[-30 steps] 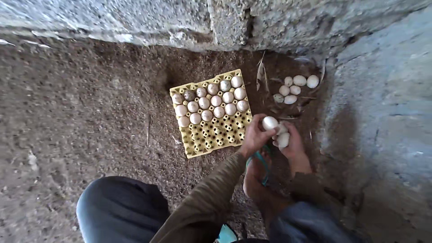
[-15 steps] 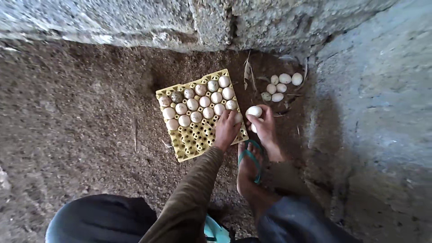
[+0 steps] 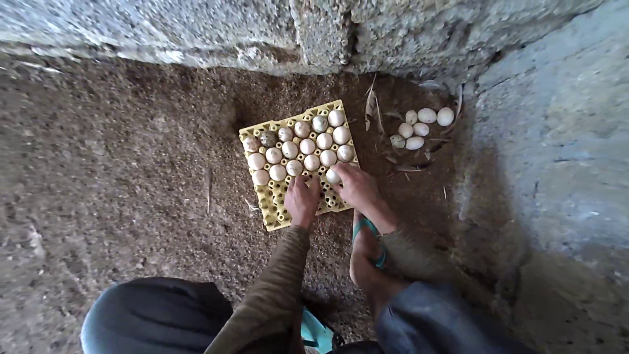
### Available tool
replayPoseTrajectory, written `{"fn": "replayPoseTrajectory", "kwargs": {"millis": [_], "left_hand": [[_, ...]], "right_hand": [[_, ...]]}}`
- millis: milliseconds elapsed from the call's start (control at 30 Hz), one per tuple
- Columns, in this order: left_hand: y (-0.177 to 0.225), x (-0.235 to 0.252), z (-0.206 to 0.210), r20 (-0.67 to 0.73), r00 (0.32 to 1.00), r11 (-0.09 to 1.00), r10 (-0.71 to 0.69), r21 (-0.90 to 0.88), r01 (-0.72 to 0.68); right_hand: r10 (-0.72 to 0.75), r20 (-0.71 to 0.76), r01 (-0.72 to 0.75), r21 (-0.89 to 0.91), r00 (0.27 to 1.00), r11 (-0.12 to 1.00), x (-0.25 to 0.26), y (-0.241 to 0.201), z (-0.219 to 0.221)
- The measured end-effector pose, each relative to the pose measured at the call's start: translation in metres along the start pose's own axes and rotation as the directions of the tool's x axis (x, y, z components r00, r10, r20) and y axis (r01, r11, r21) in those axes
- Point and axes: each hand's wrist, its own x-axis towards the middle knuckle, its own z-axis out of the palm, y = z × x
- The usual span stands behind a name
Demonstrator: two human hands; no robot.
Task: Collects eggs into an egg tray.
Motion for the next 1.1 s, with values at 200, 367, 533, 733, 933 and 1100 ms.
{"fn": "replayPoseTrajectory", "kwargs": {"millis": [200,367,533,733,933,1100], "left_hand": [[0.007,0.007,0.002,0.079,0.994,0.995,-0.082,0.057,0.077],[-0.004,-0.006,-0.027,-0.057,0.998,0.98,-0.016,-0.198,0.004],[-0.049,0.012,-0.1,-0.493,0.87,0.966,0.003,-0.224,-0.13],[-0.123,0.041,-0.173,-0.577,0.773,0.96,-0.266,-0.234,0.156],[-0.241,0.043,-0.192,-0.345,0.791,0.824,-0.505,-0.467,0.323],[-0.253,0.06,-0.177,-0.338,0.736,0.763,-0.586,-0.537,0.361]], "right_hand": [[0.091,0.104,-0.11,0.186,0.99,0.976,0.008,-0.003,-0.006],[0.002,0.115,-0.053,0.437,0.993,0.898,0.017,-0.014,-0.007],[-0.261,0.115,0.243,0.151,0.959,0.958,0.03,-0.027,0.033],[-0.363,-0.067,0.369,0.182,0.929,0.911,0.03,-0.015,0.021],[0.483,-0.284,-0.406,0.29,0.828,0.867,0.05,0.139,-0.044],[0.515,-0.13,-0.504,0.11,0.848,0.857,0.077,0.241,-0.056]]}}
